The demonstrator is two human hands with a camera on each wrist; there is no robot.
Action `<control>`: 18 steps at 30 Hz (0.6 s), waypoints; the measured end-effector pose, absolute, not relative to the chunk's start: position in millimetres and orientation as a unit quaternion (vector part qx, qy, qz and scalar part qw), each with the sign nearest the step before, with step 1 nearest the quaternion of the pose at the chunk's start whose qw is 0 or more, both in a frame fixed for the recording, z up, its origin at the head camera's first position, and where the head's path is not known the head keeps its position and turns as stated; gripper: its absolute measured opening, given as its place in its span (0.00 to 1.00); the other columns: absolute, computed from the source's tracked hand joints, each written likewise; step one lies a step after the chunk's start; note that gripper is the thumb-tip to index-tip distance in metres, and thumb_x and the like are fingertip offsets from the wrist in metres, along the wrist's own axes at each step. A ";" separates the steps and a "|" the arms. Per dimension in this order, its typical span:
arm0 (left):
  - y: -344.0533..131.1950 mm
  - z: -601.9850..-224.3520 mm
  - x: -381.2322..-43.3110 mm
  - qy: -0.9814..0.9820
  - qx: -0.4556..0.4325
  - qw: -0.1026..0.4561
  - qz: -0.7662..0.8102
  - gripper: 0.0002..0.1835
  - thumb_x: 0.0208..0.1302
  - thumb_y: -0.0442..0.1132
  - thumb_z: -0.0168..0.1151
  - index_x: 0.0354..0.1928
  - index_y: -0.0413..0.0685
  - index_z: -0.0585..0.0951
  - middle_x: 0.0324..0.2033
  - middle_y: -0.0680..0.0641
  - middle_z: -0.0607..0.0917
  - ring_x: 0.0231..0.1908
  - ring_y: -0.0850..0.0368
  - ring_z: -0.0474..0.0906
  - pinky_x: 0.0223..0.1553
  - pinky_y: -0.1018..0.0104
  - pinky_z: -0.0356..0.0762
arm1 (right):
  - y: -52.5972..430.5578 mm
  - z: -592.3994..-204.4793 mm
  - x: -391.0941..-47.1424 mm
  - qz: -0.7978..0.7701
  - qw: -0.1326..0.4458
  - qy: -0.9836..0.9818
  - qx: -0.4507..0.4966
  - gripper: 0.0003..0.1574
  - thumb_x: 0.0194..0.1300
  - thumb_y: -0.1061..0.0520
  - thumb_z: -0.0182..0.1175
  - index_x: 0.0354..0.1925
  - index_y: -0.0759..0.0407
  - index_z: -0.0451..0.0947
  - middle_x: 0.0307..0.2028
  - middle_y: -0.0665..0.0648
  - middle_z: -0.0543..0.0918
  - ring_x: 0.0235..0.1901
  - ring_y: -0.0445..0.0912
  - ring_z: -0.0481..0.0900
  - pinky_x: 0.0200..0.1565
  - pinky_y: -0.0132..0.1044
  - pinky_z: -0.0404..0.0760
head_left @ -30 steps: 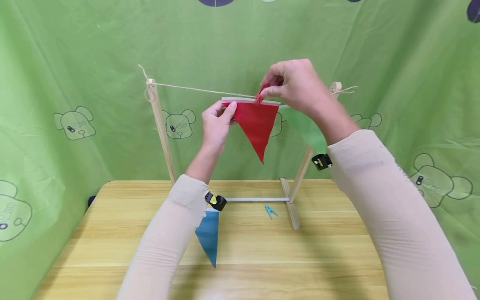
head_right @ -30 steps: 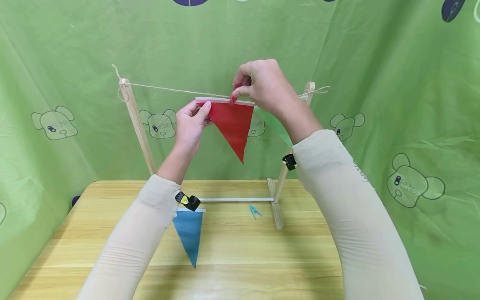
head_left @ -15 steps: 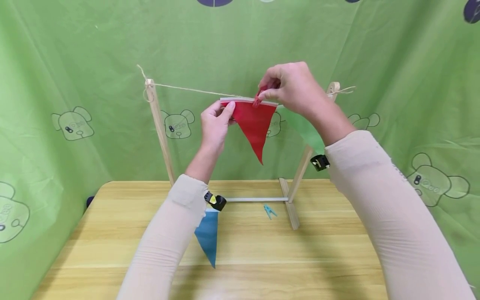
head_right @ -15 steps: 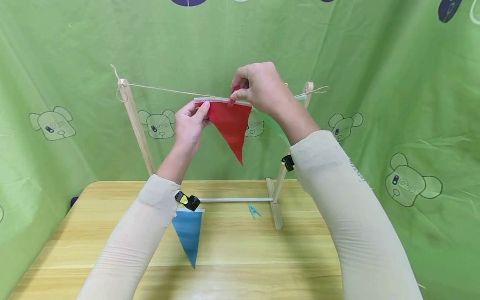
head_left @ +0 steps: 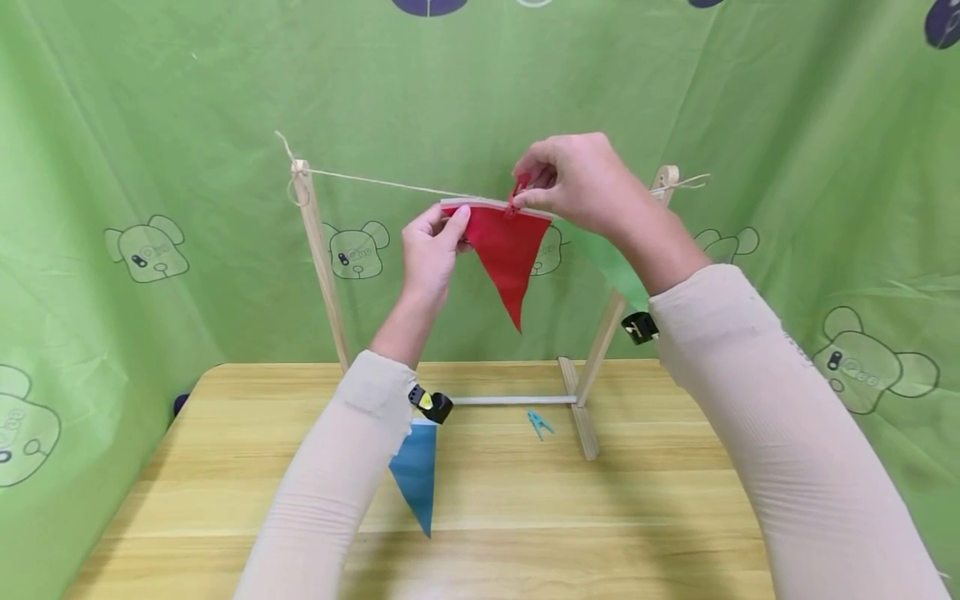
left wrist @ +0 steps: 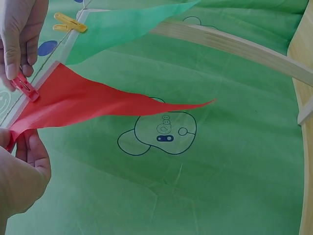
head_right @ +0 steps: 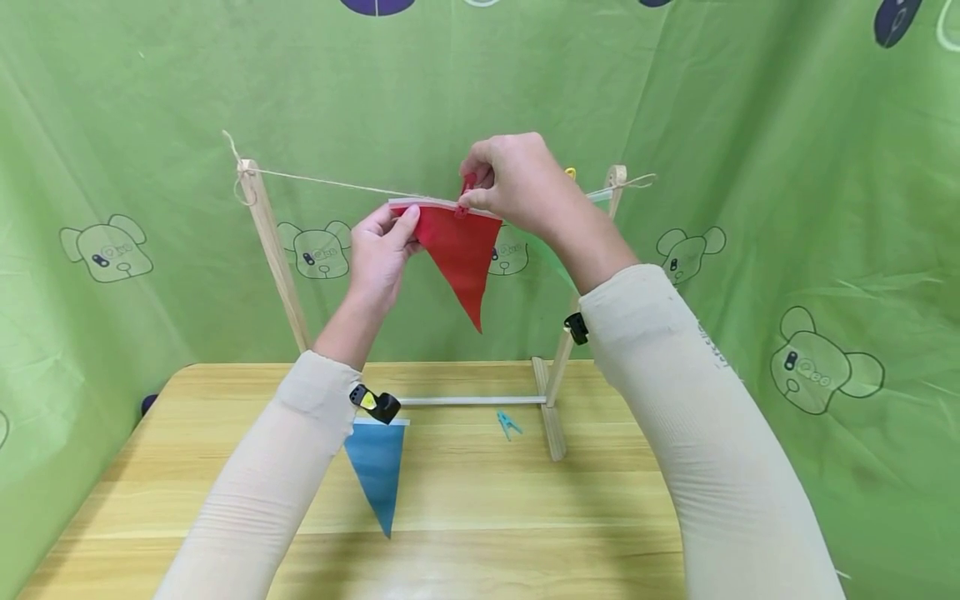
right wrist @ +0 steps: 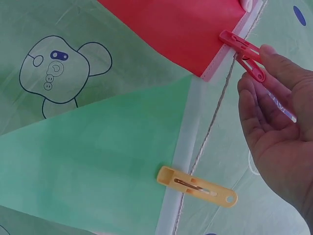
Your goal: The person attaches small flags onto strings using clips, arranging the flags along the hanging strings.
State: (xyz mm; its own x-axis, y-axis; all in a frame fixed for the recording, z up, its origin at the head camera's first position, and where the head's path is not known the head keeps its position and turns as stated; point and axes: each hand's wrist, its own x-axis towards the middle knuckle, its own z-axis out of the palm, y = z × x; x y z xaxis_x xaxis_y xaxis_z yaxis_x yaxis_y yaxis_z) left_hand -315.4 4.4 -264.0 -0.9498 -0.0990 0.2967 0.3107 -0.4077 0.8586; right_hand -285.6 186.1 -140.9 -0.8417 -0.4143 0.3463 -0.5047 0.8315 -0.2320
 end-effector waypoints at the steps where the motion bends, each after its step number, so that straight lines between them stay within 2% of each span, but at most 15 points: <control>1: 4.2 -264.4 -315.4 -0.532 -0.100 0.123 -0.832 0.11 0.72 0.32 0.63 0.52 0.32 0.85 0.32 0.48 0.85 0.29 0.59 0.81 0.35 0.71 0.85 | 185.8 -140.7 -285.7 0.161 0.139 -0.947 0.242 0.19 0.66 0.55 0.72 0.51 0.62 0.84 0.44 0.60 0.87 0.44 0.49 0.84 0.48 0.40 0.84; 6: 3.4 -265.6 -314.5 -0.545 -0.096 0.127 -0.823 0.11 0.72 0.32 0.64 0.51 0.32 0.85 0.32 0.48 0.84 0.30 0.59 0.81 0.37 0.69 0.86 | 184.9 -141.2 -286.1 0.175 0.137 -0.944 0.242 0.19 0.68 0.55 0.70 0.52 0.63 0.81 0.44 0.59 0.87 0.44 0.49 0.83 0.49 0.40 0.83; 18: 1.2 -267.0 -314.9 -0.567 -0.103 0.134 -0.807 0.12 0.71 0.34 0.66 0.51 0.32 0.85 0.31 0.50 0.85 0.30 0.61 0.80 0.44 0.57 0.87 | 182.5 -141.9 -285.6 0.188 0.133 -0.943 0.240 0.22 0.68 0.55 0.70 0.56 0.64 0.80 0.47 0.59 0.86 0.47 0.49 0.83 0.52 0.41 0.84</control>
State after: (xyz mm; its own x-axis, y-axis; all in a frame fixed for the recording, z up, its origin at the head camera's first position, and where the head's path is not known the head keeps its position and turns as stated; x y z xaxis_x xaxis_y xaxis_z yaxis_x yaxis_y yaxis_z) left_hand -314.9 1.2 -267.0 -0.9428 -0.1001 0.3178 0.3329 -0.3221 0.8862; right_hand -285.6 182.5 -141.9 -0.8490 -0.4027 0.3421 -0.5032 0.8137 -0.2911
